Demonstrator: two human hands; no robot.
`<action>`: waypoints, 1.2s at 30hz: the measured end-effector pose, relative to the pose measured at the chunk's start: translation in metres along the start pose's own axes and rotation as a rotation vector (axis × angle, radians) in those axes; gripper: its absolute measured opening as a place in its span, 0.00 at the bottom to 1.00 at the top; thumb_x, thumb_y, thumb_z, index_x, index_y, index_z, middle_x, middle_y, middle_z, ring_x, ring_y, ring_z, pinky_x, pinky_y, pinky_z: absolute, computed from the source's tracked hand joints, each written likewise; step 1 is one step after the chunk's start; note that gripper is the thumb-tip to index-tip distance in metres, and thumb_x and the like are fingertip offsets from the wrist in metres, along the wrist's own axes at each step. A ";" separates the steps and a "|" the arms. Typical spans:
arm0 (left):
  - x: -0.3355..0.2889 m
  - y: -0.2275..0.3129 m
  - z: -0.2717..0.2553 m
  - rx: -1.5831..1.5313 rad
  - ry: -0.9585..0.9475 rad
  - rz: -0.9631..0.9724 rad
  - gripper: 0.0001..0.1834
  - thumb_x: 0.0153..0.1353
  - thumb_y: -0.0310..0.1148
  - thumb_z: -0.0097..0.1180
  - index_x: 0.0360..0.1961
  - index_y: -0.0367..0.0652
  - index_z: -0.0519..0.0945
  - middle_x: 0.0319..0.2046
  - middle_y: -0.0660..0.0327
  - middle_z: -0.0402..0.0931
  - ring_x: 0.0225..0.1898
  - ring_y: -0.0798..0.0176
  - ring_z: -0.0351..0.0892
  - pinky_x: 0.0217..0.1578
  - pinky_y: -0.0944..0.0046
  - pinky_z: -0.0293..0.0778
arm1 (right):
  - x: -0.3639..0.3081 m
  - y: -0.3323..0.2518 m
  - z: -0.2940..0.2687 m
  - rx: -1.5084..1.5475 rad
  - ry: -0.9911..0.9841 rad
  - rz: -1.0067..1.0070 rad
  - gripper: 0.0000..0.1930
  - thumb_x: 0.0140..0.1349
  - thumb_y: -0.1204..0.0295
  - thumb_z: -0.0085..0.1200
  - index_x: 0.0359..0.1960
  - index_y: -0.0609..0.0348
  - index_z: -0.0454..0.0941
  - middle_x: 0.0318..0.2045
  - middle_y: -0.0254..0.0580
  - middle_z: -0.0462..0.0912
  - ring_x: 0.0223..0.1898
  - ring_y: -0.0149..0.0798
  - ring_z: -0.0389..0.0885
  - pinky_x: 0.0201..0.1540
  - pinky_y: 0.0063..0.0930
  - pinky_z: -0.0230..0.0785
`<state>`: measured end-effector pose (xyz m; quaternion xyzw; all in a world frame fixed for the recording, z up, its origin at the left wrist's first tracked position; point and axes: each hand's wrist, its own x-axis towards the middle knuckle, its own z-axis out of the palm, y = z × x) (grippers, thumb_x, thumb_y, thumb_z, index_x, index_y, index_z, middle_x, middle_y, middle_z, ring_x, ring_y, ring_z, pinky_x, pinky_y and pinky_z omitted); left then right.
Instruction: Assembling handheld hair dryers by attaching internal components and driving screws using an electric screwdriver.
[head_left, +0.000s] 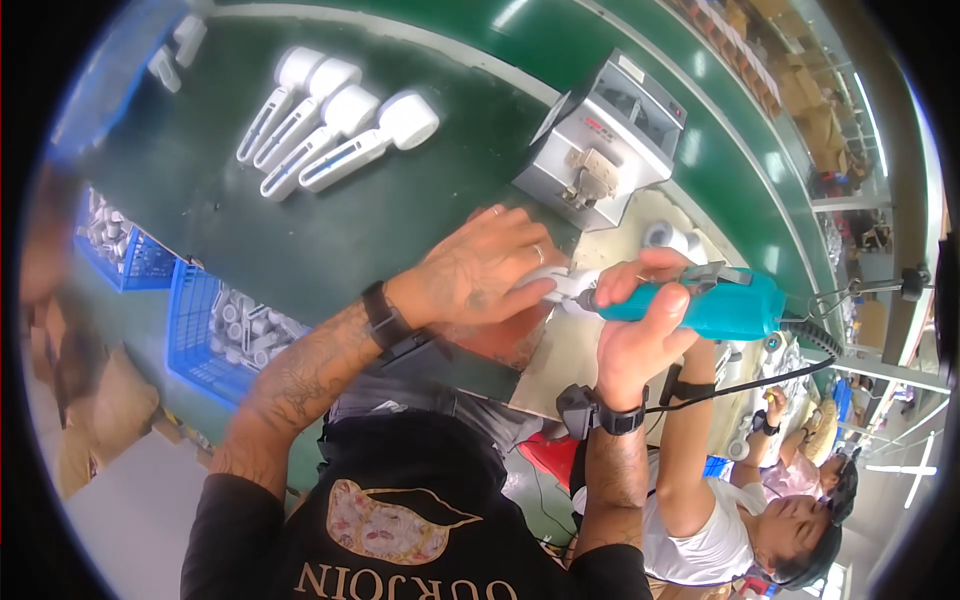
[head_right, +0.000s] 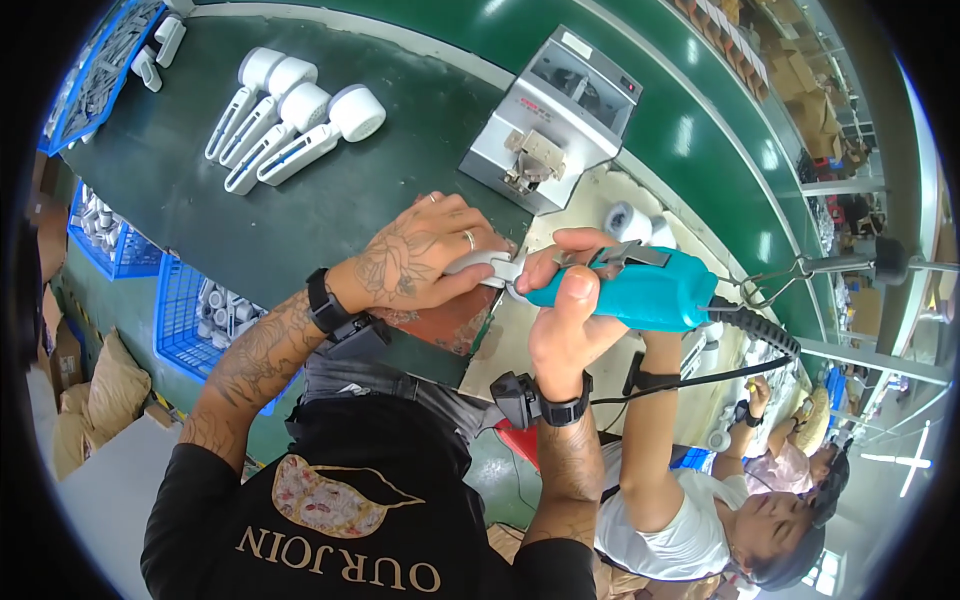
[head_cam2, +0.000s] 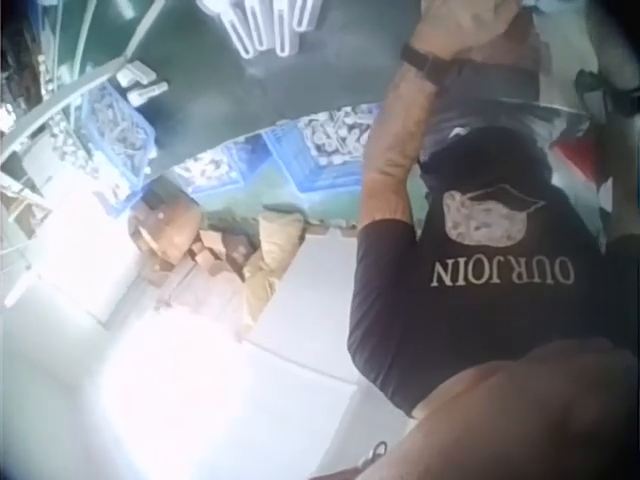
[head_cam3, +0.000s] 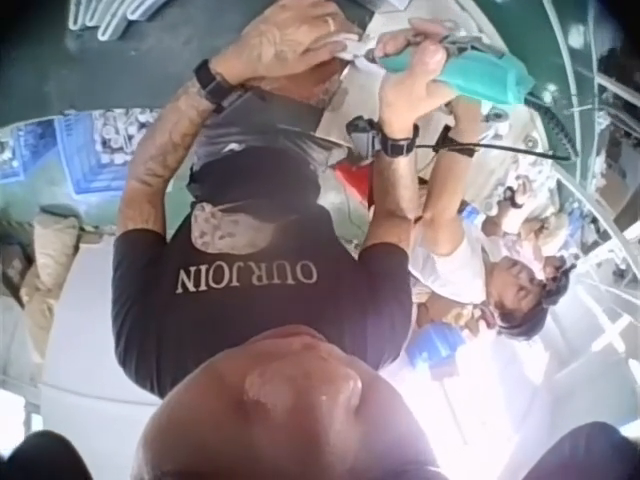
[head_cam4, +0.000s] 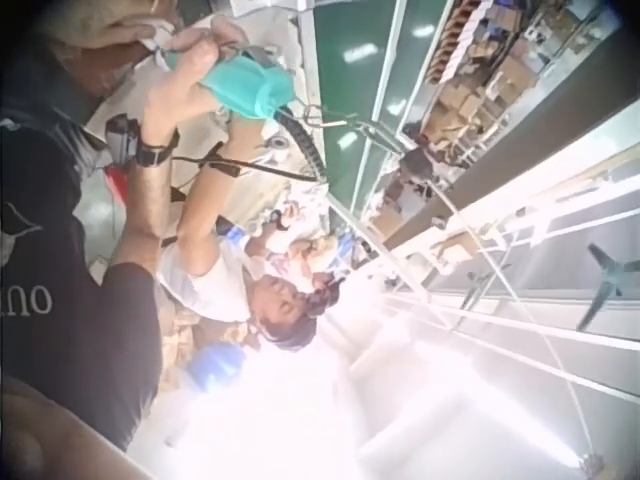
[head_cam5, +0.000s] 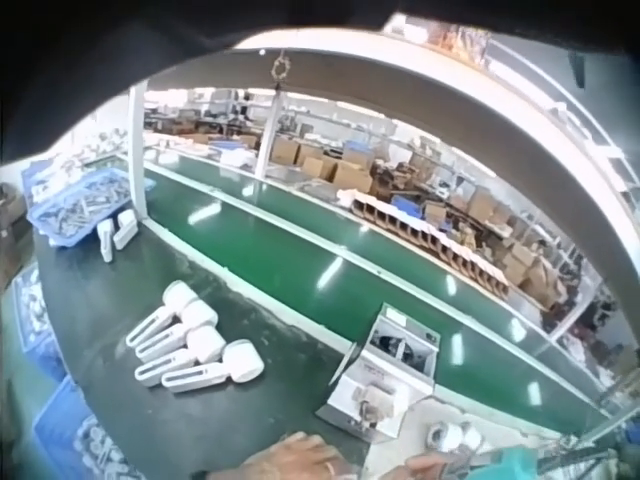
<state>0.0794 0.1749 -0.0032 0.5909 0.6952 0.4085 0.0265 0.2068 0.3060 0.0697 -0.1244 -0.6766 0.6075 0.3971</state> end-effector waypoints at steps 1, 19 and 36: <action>0.000 0.000 0.001 -0.006 -0.006 0.000 0.16 0.64 0.40 0.59 0.52 0.51 0.83 0.41 0.62 0.77 0.47 0.54 0.73 0.52 0.53 0.67 | -0.002 0.000 -0.001 0.008 -0.009 -0.004 0.32 0.71 0.43 0.54 0.47 0.68 0.71 0.22 0.39 0.71 0.22 0.36 0.72 0.27 0.32 0.67; 0.001 0.002 0.000 0.032 -0.082 -0.011 0.17 0.66 0.39 0.58 0.54 0.50 0.83 0.48 0.62 0.78 0.48 0.53 0.73 0.53 0.51 0.67 | -0.004 0.020 -0.002 0.146 -0.090 0.005 0.25 0.70 0.49 0.57 0.37 0.62 0.68 0.21 0.40 0.70 0.21 0.38 0.71 0.25 0.35 0.68; -0.051 0.012 -0.038 0.148 0.223 -0.011 0.18 0.56 0.35 0.73 0.48 0.47 0.85 0.44 0.59 0.85 0.44 0.51 0.85 0.45 0.55 0.80 | -0.059 -0.052 -0.048 0.176 0.085 -0.020 0.37 0.63 0.30 0.50 0.38 0.57 0.64 0.17 0.34 0.68 0.15 0.32 0.67 0.18 0.27 0.62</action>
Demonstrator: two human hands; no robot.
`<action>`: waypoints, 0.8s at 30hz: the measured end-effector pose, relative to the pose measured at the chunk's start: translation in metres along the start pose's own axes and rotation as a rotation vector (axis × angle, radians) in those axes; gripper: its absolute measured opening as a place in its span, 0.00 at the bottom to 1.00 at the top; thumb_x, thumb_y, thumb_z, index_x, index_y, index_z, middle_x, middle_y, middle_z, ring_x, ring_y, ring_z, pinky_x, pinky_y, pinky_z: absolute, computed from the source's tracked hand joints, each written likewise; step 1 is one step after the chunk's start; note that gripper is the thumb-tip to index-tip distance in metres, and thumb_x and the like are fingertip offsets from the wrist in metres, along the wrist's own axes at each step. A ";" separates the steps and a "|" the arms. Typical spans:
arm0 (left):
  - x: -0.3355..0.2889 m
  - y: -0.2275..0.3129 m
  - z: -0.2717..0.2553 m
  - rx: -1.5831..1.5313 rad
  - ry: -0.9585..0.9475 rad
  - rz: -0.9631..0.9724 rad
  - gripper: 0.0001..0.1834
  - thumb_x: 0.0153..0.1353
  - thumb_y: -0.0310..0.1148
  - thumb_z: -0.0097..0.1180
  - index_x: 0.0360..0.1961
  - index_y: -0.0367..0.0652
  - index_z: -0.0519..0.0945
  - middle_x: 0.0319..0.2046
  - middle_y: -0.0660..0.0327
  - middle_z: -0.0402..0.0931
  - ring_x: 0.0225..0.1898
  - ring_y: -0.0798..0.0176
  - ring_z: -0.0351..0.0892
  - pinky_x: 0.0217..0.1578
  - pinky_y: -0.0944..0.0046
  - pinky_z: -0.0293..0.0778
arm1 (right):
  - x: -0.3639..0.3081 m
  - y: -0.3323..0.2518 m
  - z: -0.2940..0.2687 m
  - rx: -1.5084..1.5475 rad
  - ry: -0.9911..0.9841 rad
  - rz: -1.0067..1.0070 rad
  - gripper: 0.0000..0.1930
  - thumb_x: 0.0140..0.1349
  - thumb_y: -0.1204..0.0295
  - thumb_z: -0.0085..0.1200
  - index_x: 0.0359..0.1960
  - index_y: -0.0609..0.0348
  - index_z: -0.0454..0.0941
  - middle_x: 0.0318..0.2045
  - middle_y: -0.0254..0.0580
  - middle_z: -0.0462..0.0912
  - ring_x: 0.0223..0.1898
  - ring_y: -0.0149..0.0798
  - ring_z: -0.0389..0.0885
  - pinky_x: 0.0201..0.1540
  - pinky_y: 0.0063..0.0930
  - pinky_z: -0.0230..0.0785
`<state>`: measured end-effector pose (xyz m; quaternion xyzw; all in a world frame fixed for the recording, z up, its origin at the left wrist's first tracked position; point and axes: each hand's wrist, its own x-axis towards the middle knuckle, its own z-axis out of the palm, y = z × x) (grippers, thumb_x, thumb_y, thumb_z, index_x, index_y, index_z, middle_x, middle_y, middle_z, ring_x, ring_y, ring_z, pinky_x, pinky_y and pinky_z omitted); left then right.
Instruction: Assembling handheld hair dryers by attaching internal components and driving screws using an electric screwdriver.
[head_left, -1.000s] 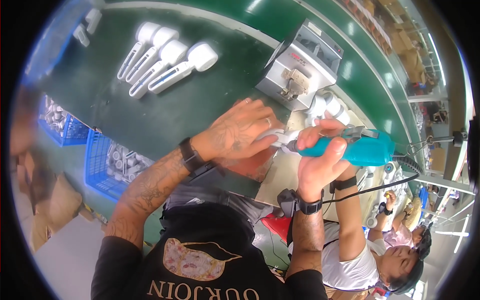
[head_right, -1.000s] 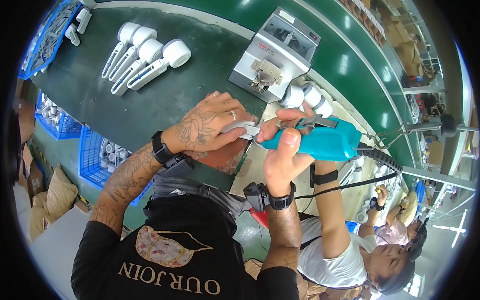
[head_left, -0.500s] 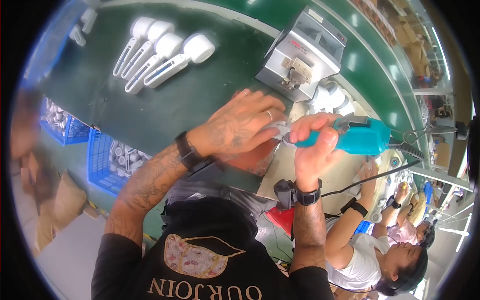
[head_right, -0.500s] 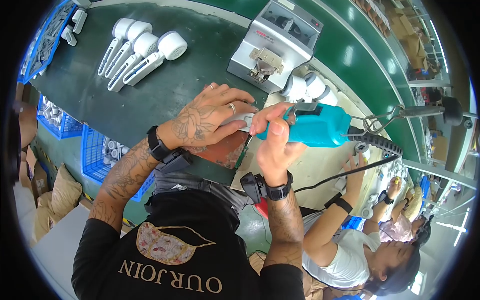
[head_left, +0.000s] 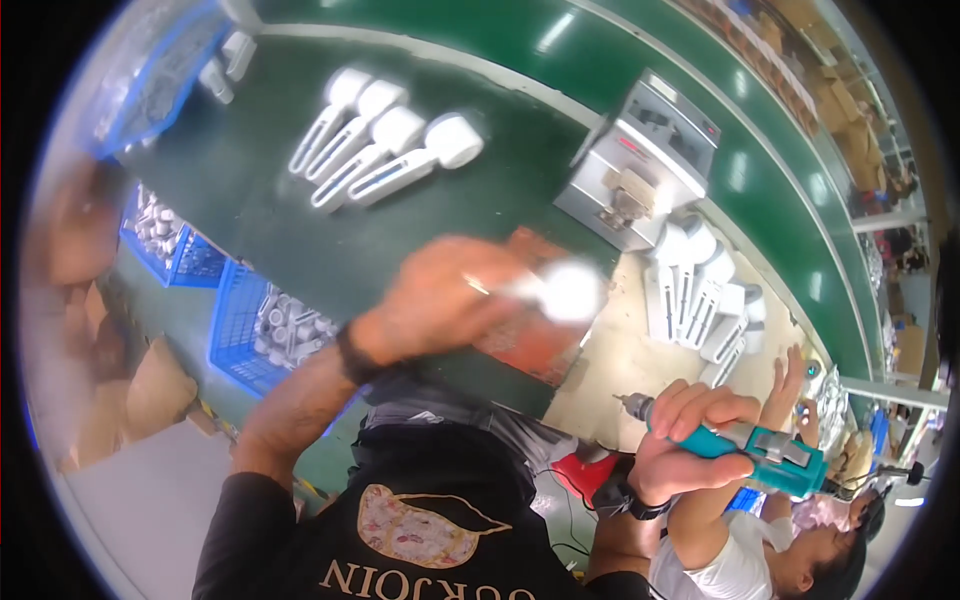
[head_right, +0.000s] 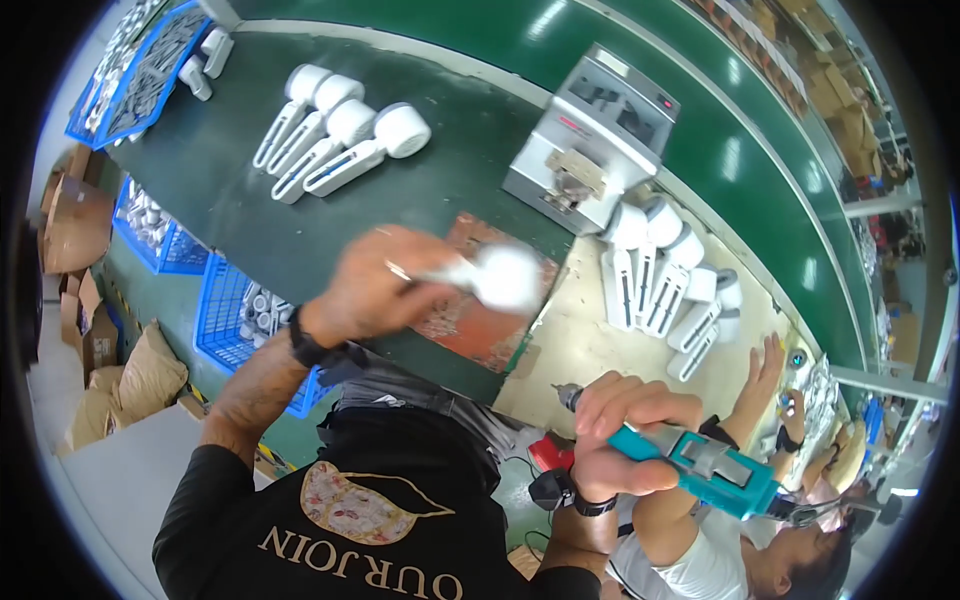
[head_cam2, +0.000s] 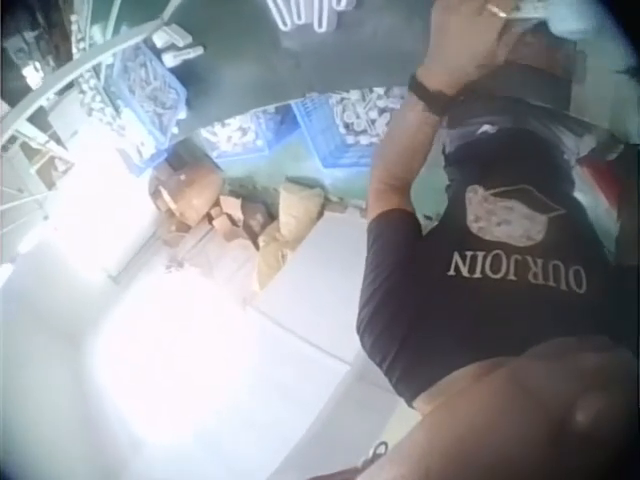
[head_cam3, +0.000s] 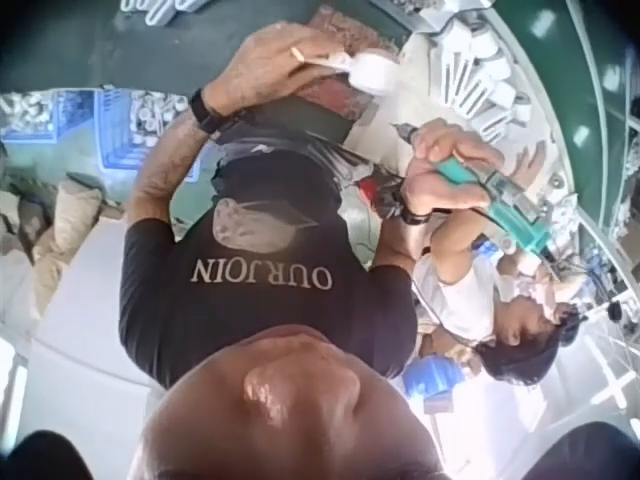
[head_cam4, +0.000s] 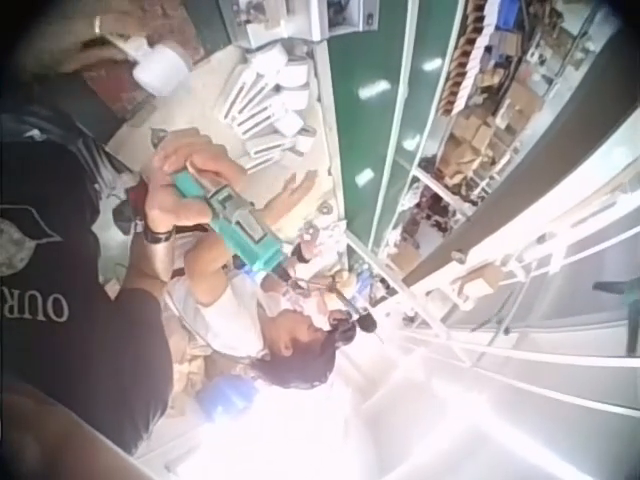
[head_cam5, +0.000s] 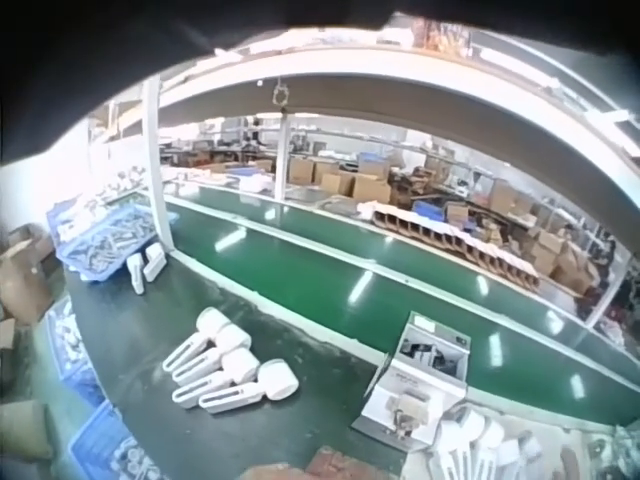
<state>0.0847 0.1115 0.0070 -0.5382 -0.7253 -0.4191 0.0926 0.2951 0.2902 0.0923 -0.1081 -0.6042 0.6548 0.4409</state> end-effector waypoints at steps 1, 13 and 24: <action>-0.004 -0.011 -0.013 0.107 0.037 -0.062 0.18 0.57 0.33 0.73 0.48 0.46 0.84 0.44 0.58 0.85 0.43 0.49 0.85 0.45 0.55 0.80 | -0.006 0.002 -0.010 0.008 -0.003 0.016 0.38 0.62 0.29 0.51 0.38 0.58 0.65 0.18 0.34 0.68 0.16 0.33 0.68 0.18 0.28 0.63; 0.082 0.036 0.060 0.135 -0.111 0.218 0.21 0.65 0.43 0.62 0.55 0.42 0.81 0.36 0.56 0.81 0.40 0.50 0.81 0.42 0.54 0.78 | -0.029 0.010 -0.017 -0.021 0.034 0.134 0.37 0.61 0.31 0.56 0.40 0.59 0.67 0.17 0.34 0.67 0.16 0.33 0.66 0.19 0.29 0.61; 0.110 0.060 0.135 0.004 -0.390 -0.010 0.27 0.72 0.51 0.51 0.61 0.42 0.76 0.42 0.49 0.80 0.45 0.46 0.81 0.47 0.50 0.77 | -0.051 -0.005 -0.042 -0.056 -0.008 0.075 0.38 0.63 0.34 0.54 0.45 0.63 0.66 0.21 0.41 0.74 0.20 0.36 0.74 0.22 0.28 0.68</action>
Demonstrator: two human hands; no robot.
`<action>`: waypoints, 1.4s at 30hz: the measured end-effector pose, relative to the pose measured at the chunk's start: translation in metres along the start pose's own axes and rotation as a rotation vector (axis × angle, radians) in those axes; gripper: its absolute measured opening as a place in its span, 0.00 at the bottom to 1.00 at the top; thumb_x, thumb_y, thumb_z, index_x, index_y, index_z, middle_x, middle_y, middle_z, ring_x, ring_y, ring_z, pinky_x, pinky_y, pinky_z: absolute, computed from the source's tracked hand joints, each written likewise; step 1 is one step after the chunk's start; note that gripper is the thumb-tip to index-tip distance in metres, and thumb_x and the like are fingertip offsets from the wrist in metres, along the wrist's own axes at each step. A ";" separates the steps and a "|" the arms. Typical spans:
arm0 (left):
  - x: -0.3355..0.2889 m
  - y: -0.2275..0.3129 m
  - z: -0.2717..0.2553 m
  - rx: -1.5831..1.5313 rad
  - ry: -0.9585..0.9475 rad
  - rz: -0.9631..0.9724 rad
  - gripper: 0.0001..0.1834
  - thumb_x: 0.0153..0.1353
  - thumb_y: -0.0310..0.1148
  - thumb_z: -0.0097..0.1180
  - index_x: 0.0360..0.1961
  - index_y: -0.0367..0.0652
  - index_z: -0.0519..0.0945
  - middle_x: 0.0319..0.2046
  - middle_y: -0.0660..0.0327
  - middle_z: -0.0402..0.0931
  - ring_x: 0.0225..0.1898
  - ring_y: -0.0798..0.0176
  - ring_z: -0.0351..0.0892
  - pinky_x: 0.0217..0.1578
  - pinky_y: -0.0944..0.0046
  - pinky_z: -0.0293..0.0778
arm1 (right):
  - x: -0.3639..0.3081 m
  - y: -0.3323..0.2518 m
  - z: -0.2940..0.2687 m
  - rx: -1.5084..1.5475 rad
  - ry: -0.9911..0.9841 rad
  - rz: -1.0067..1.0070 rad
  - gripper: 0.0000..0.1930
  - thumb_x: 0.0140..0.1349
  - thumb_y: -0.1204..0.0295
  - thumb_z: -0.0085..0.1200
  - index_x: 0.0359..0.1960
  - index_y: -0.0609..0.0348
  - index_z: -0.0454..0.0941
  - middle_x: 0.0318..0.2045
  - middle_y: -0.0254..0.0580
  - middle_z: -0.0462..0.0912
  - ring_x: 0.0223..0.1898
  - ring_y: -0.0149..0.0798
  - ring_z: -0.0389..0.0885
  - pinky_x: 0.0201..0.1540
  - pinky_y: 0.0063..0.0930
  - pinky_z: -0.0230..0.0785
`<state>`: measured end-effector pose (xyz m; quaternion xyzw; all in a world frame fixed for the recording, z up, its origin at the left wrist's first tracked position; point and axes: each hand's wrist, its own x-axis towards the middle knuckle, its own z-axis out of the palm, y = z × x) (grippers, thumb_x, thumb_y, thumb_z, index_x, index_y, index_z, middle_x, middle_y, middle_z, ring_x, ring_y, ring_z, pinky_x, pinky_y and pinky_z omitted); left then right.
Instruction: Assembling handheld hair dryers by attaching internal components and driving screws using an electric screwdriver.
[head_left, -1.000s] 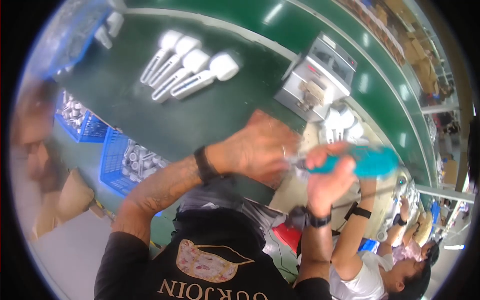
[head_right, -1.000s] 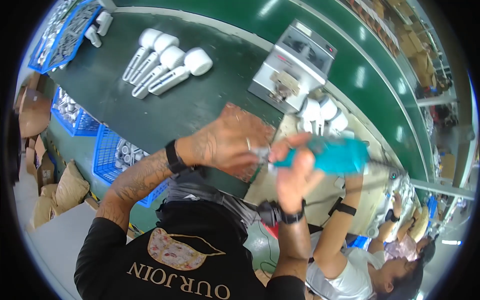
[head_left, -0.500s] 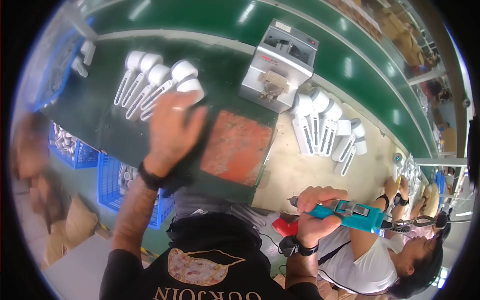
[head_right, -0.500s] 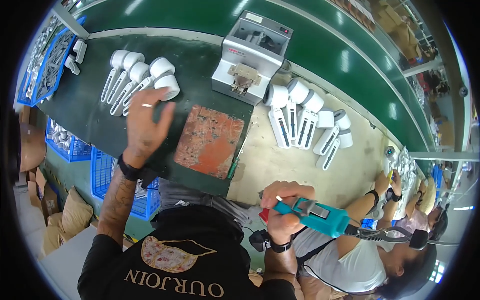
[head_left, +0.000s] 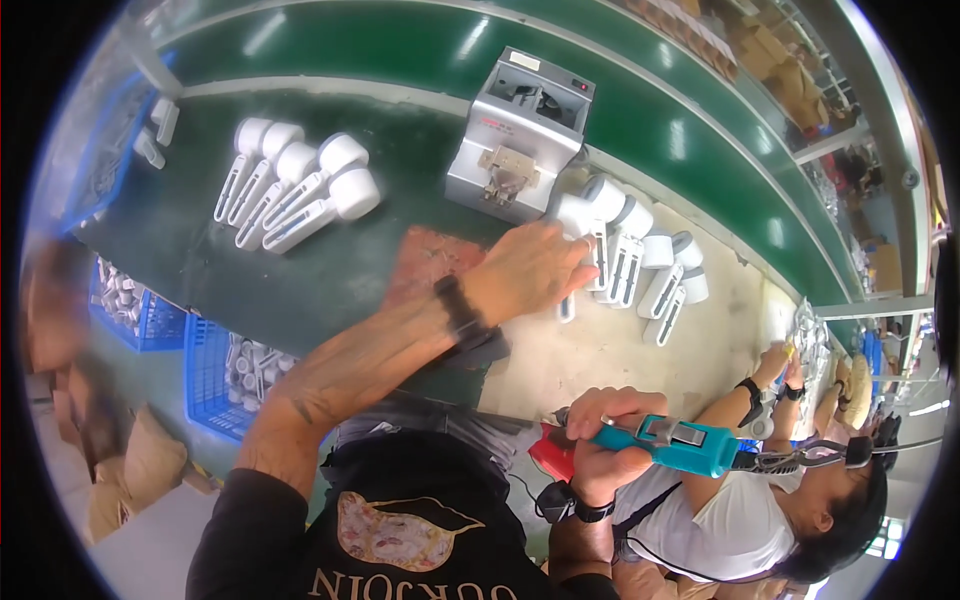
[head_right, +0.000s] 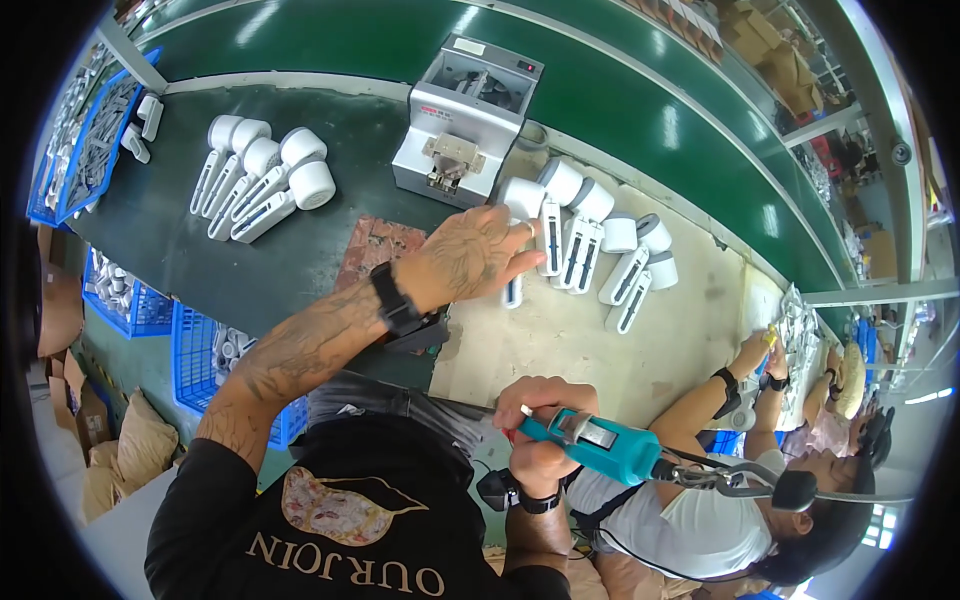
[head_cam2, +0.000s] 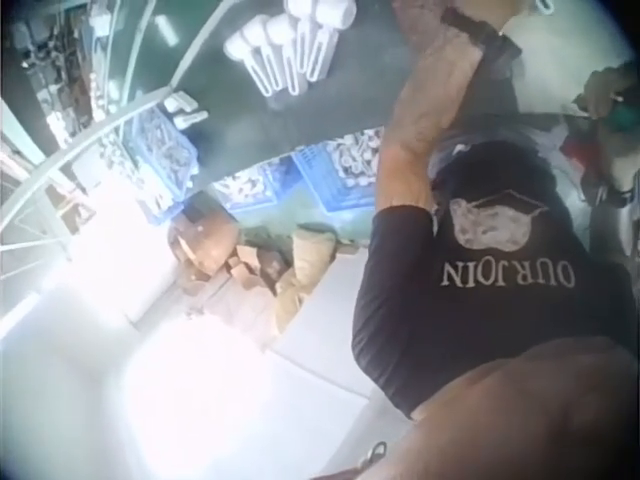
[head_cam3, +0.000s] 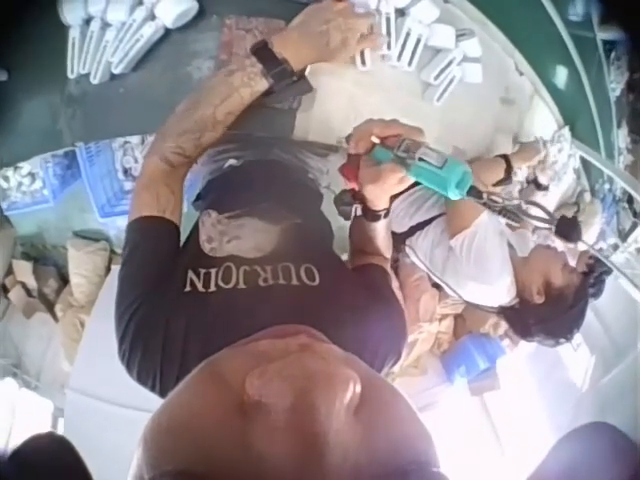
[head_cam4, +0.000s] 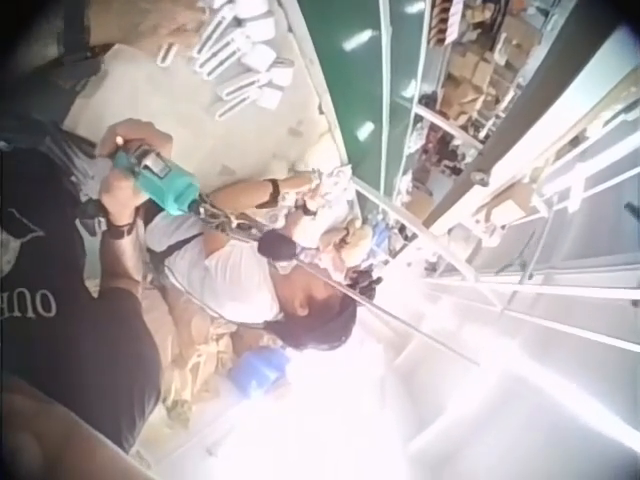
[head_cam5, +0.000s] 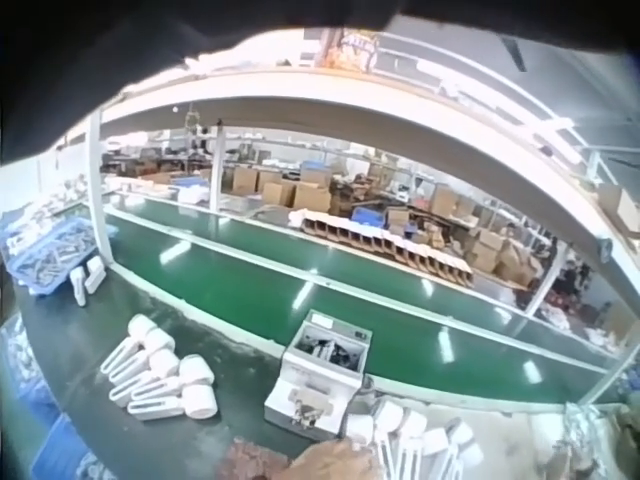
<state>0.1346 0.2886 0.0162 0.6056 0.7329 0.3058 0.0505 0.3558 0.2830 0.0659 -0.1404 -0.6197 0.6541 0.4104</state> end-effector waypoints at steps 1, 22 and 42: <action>-0.002 0.006 -0.009 0.052 -0.101 0.007 0.26 0.71 0.47 0.53 0.62 0.42 0.75 0.43 0.49 0.79 0.46 0.46 0.80 0.47 0.51 0.77 | 0.001 0.001 -0.002 0.000 0.004 0.003 0.38 0.63 0.34 0.54 0.45 0.63 0.66 0.21 0.41 0.74 0.20 0.36 0.74 0.22 0.28 0.68; -0.102 -0.031 -0.068 -0.172 0.166 0.081 0.15 0.57 0.33 0.69 0.44 0.41 0.83 0.40 0.55 0.79 0.47 0.46 0.80 0.53 0.52 0.76 | 0.032 0.029 0.052 -0.063 -0.080 0.133 0.38 0.61 0.34 0.57 0.44 0.64 0.69 0.21 0.40 0.72 0.23 0.37 0.75 0.25 0.31 0.68; -0.101 -0.064 -0.055 -0.323 0.099 0.092 0.20 0.61 0.49 0.67 0.49 0.49 0.85 0.43 0.62 0.79 0.50 0.55 0.76 0.56 0.53 0.71 | 0.202 0.078 0.130 -0.227 -0.040 -0.198 0.18 0.78 0.59 0.47 0.44 0.66 0.76 0.23 0.38 0.77 0.26 0.33 0.78 0.30 0.27 0.69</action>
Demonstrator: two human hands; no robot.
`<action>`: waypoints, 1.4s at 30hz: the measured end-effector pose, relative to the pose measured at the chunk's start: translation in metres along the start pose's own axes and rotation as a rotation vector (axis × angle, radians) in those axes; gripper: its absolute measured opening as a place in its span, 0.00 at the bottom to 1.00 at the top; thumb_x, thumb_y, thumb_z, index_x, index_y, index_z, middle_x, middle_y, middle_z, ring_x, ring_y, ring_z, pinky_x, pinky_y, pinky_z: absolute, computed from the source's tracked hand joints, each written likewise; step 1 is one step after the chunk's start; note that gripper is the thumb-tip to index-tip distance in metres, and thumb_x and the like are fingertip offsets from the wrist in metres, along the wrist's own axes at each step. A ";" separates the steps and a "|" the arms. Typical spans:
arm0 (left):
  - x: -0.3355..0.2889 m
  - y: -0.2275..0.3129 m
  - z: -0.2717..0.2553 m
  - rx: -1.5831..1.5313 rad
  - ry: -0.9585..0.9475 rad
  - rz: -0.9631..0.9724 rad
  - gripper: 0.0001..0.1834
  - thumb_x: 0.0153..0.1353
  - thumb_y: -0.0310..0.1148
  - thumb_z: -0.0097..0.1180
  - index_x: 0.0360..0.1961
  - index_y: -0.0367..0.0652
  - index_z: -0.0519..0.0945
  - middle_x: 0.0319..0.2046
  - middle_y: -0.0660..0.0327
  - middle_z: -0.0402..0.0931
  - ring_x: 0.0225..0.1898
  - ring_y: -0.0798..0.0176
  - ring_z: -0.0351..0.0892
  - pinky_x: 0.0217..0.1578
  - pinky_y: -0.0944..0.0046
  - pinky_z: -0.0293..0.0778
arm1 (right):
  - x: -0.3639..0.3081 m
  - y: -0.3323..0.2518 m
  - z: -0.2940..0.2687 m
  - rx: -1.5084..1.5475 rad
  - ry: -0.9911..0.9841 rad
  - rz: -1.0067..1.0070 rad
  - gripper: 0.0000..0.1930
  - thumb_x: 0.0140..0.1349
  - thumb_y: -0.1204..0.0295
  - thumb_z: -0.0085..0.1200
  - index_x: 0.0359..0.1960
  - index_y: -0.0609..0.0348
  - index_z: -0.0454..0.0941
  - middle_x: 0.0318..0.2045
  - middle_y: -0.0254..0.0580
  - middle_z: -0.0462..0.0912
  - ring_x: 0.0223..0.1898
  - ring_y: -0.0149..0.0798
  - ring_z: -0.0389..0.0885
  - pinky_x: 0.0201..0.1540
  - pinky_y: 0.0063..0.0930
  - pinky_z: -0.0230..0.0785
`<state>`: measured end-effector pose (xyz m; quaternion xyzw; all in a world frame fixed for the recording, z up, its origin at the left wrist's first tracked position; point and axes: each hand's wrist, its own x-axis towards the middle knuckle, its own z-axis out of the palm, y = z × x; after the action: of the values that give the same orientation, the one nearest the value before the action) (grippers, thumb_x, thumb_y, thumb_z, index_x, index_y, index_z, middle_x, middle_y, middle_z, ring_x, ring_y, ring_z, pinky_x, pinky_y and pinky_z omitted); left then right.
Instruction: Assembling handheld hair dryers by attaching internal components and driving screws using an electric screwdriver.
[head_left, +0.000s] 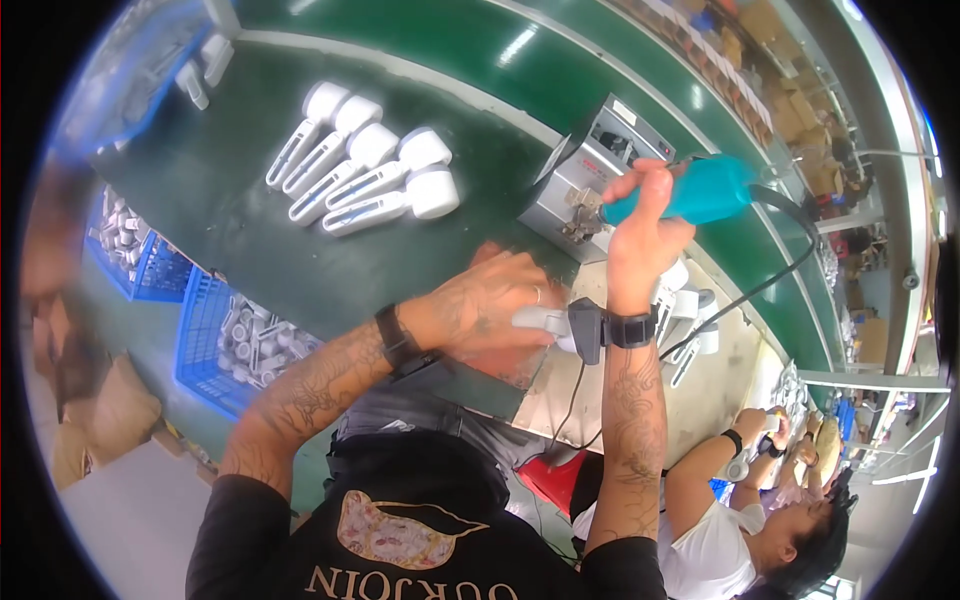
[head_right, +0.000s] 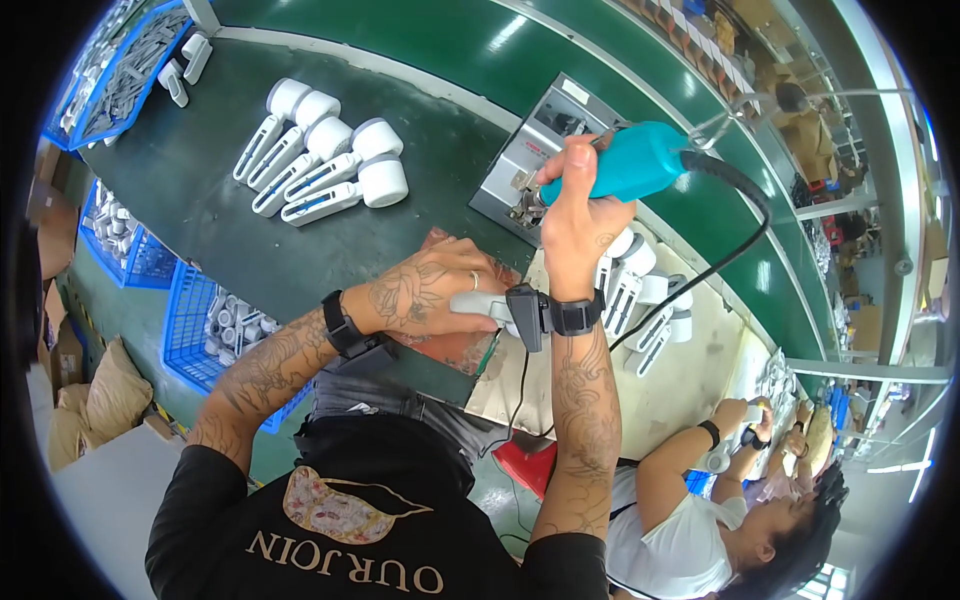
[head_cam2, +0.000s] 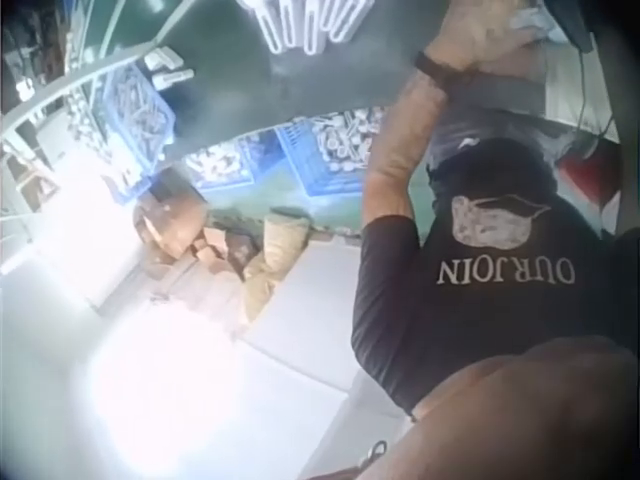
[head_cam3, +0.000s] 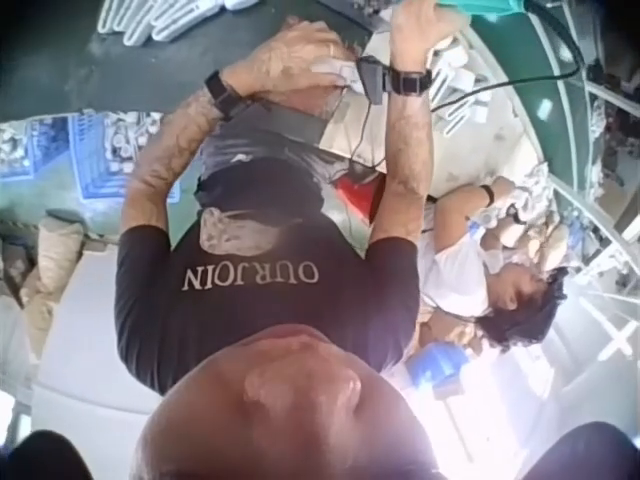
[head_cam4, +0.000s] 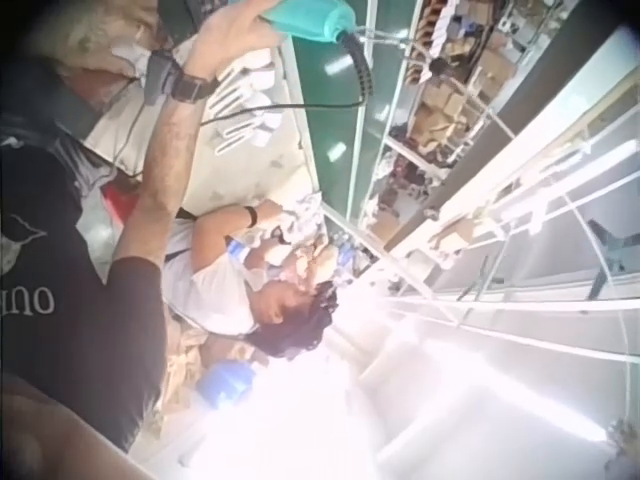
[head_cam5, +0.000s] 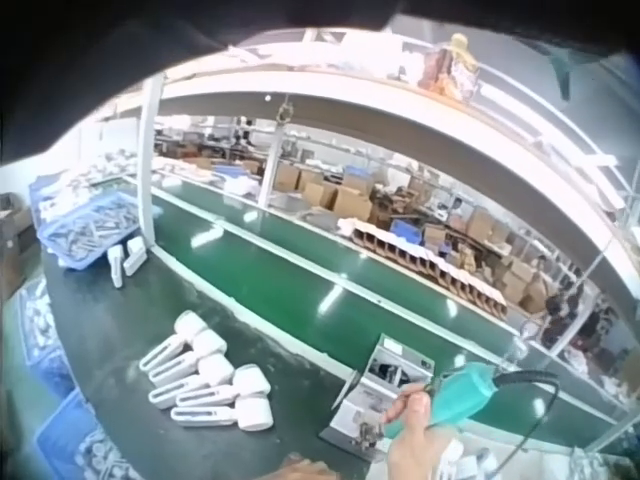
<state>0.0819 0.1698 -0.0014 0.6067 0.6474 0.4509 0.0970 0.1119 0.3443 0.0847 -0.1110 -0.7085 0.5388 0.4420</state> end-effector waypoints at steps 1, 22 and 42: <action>0.000 0.001 -0.001 -0.019 0.011 0.023 0.19 0.61 0.48 0.67 0.48 0.50 0.85 0.43 0.62 0.80 0.50 0.55 0.76 0.56 0.53 0.71 | 0.000 0.007 -0.001 -0.012 -0.022 -0.012 0.18 0.77 0.59 0.48 0.42 0.66 0.76 0.23 0.38 0.78 0.26 0.32 0.78 0.30 0.26 0.68; 0.001 0.007 0.005 0.176 0.087 -0.068 0.22 0.62 0.44 0.67 0.53 0.47 0.84 0.46 0.60 0.81 0.49 0.53 0.77 0.54 0.53 0.73 | -0.068 -0.023 -0.040 0.081 -0.050 0.143 0.27 0.73 0.48 0.53 0.47 0.68 0.73 0.23 0.40 0.74 0.23 0.36 0.75 0.29 0.30 0.68; 0.000 0.003 0.011 0.184 0.079 -0.040 0.20 0.65 0.44 0.61 0.52 0.43 0.80 0.45 0.55 0.77 0.51 0.48 0.74 0.56 0.51 0.71 | -0.074 -0.001 -0.035 0.096 -0.087 0.129 0.21 0.77 0.55 0.48 0.38 0.64 0.71 0.22 0.40 0.74 0.23 0.36 0.75 0.27 0.29 0.68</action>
<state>0.0915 0.1746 -0.0057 0.5817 0.7016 0.4108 0.0243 0.1814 0.3199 0.0490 -0.1117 -0.6920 0.6037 0.3797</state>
